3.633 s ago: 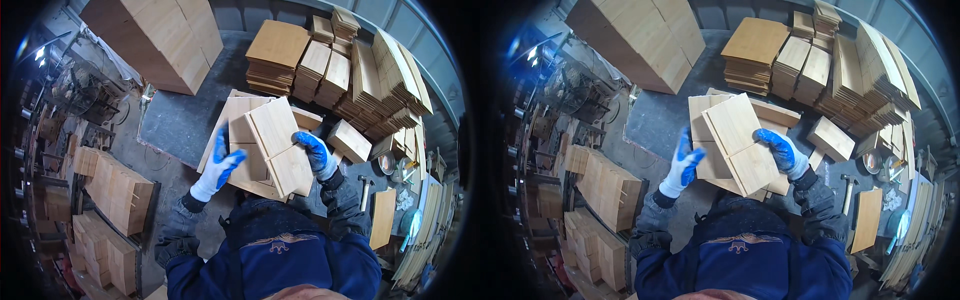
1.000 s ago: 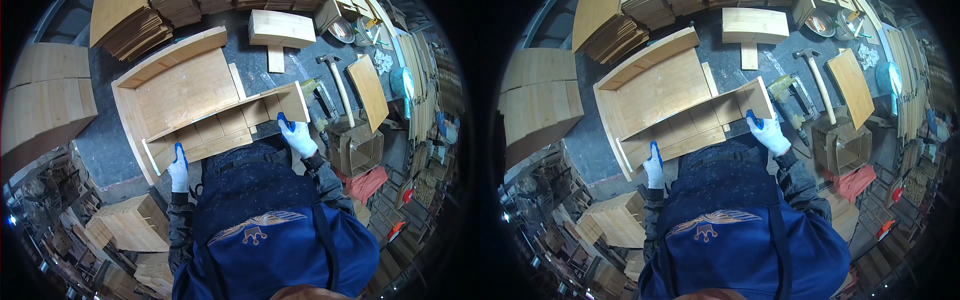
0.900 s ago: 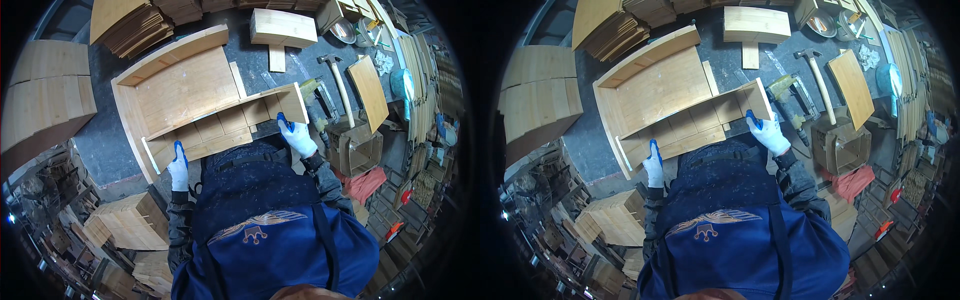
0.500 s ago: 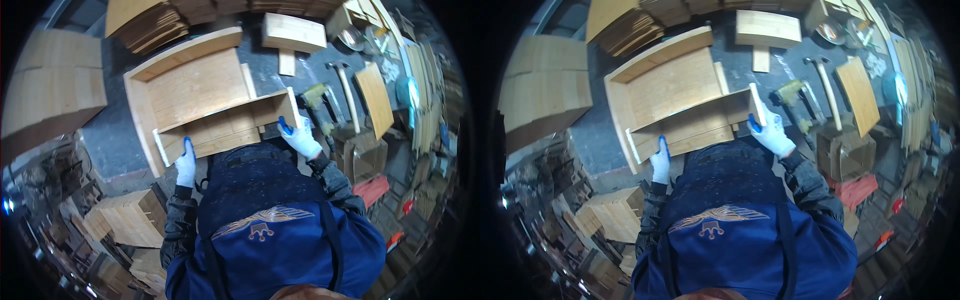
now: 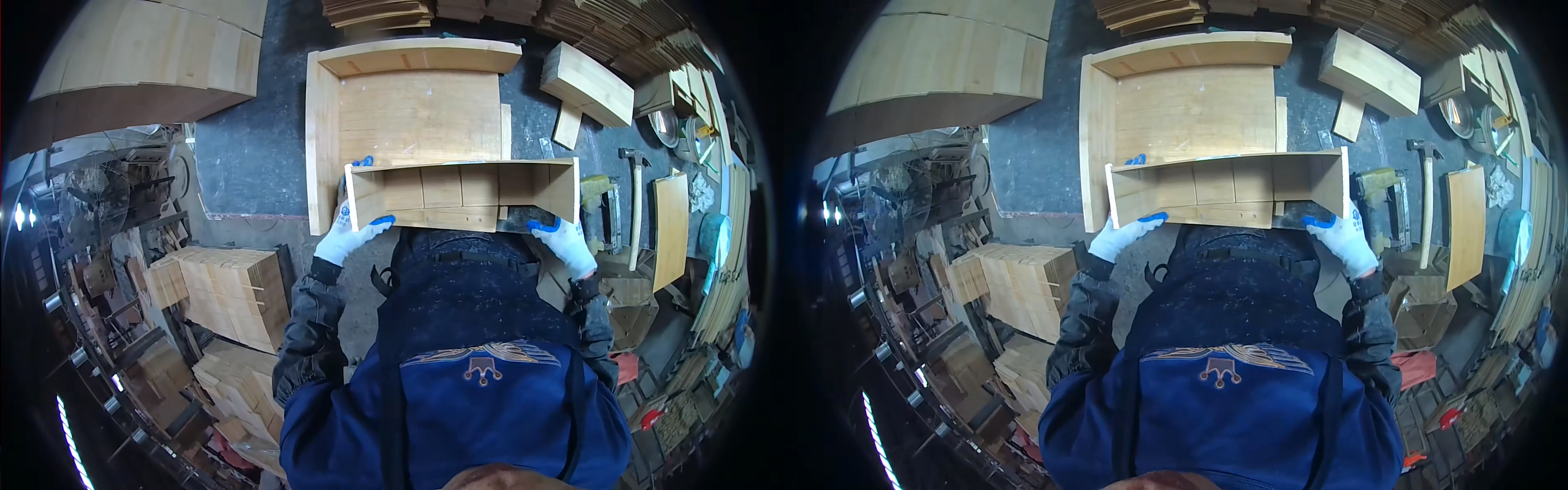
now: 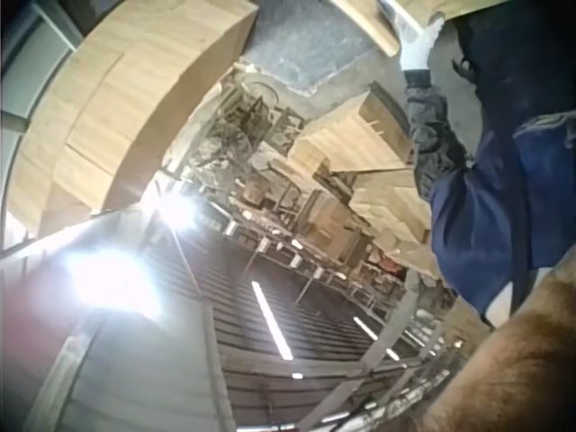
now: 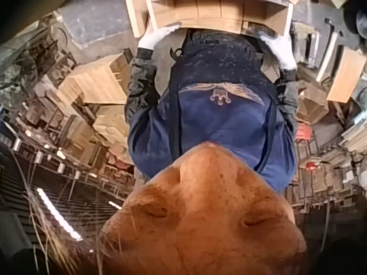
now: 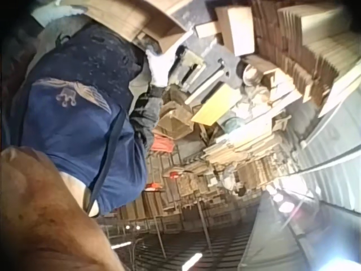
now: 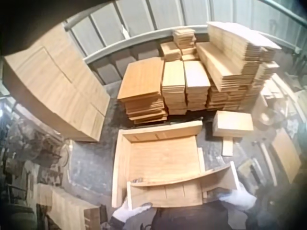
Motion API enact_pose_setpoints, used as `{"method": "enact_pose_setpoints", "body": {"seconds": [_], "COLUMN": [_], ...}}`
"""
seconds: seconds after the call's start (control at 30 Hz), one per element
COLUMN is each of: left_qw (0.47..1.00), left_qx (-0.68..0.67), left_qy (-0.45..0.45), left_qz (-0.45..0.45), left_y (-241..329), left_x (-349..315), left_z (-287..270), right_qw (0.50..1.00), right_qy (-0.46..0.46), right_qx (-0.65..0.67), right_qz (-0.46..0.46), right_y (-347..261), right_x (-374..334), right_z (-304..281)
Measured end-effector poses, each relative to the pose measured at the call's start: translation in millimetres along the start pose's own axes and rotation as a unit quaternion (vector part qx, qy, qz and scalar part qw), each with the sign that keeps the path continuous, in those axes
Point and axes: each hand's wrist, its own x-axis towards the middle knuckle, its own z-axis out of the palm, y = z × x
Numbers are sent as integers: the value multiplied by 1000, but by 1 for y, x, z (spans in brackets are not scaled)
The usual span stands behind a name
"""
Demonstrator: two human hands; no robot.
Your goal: Assemble wooden boxes by joining precut wooden boards using glue and a pneumatic nail gun.
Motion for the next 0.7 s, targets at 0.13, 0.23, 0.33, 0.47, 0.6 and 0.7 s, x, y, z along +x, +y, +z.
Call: {"method": "enact_pose_setpoints", "body": {"seconds": [0.13,0.23,0.33,0.47,0.6,0.7], "left_qw": [995,991,988,906,830,842], "left_qx": [-76,-55,111,398,538,517], "left_qy": [-2,80,104,99,84,95], "left_qz": [-61,-93,-23,106,120,125], "left_y": [-7,-22,-10,77,98,100], "left_x": [10,11,15,22,28,26], "left_z": [-2,1,7,42,47,49], "right_qw": [998,998,995,972,936,936], "right_qy": [-38,-68,-89,-121,-108,-98], "right_qx": [-58,0,36,181,306,313], "right_qz": [-8,-9,23,86,135,127], "right_y": [10,23,34,49,56,60], "right_x": [15,26,29,21,20,21], "right_z": [-13,-15,-11,-2,7,9]}}
